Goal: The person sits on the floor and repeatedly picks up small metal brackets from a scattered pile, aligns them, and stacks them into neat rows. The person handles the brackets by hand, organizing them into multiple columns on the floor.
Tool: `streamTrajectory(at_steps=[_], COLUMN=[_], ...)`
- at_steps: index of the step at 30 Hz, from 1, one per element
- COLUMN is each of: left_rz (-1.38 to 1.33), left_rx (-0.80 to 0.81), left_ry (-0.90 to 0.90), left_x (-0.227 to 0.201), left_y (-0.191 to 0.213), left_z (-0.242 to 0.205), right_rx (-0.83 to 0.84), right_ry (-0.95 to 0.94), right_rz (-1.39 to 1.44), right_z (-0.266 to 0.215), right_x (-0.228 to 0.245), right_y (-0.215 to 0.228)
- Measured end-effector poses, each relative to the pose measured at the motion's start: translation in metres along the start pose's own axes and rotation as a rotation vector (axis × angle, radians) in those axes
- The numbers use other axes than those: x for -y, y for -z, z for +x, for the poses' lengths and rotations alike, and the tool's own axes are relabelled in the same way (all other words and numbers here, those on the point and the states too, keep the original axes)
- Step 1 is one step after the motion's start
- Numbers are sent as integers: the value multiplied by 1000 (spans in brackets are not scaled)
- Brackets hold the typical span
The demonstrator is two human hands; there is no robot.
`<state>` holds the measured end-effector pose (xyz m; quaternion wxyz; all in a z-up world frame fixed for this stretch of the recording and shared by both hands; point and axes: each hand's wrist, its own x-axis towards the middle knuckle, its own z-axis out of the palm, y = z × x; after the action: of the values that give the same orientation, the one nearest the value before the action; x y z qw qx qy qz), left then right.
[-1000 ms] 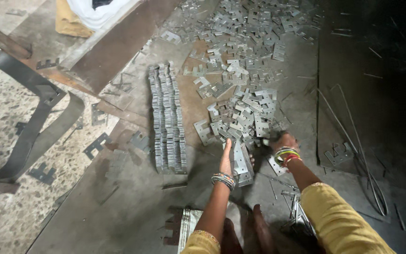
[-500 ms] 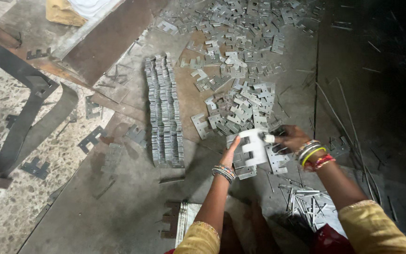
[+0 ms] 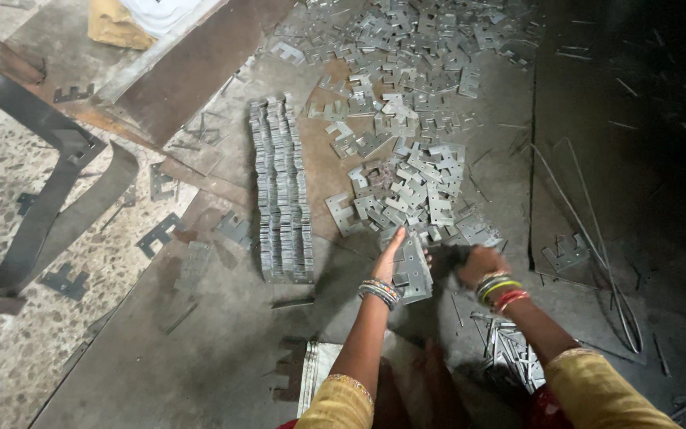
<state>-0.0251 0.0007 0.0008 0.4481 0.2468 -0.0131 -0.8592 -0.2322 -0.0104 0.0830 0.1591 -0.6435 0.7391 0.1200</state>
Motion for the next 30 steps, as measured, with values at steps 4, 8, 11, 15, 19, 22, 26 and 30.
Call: streamTrajectory(at_steps=[4, 8, 11, 15, 19, 22, 26, 30], left_rz=[246, 293, 159, 43, 158, 142, 244, 260], left_rx=[-86, -284, -137, 115, -20, -116, -74, -122], left_ry=[-204, -280, -167, -68, -121, -154, -193, -128], left_x=[1, 3, 0, -1, -1, 2, 2, 5], left_y=[13, 13, 8, 6, 19, 31, 40, 46], left_z=[12, 14, 3, -4, 1, 8, 12, 15], right_rx=[-60, 220, 20, -223, -203, -175, -185, -279], right_ry=[37, 156, 190, -69, -183, -135, -57, -35], right_rz=[201, 878, 652, 221, 146, 135, 308, 412], right_z=[14, 36, 51, 79, 127, 154, 151, 116], right_x=[-14, -32, -40, -54, -66, -81, -84, -62], right_y=[40, 71, 66, 29, -10, -22, -7, 28])
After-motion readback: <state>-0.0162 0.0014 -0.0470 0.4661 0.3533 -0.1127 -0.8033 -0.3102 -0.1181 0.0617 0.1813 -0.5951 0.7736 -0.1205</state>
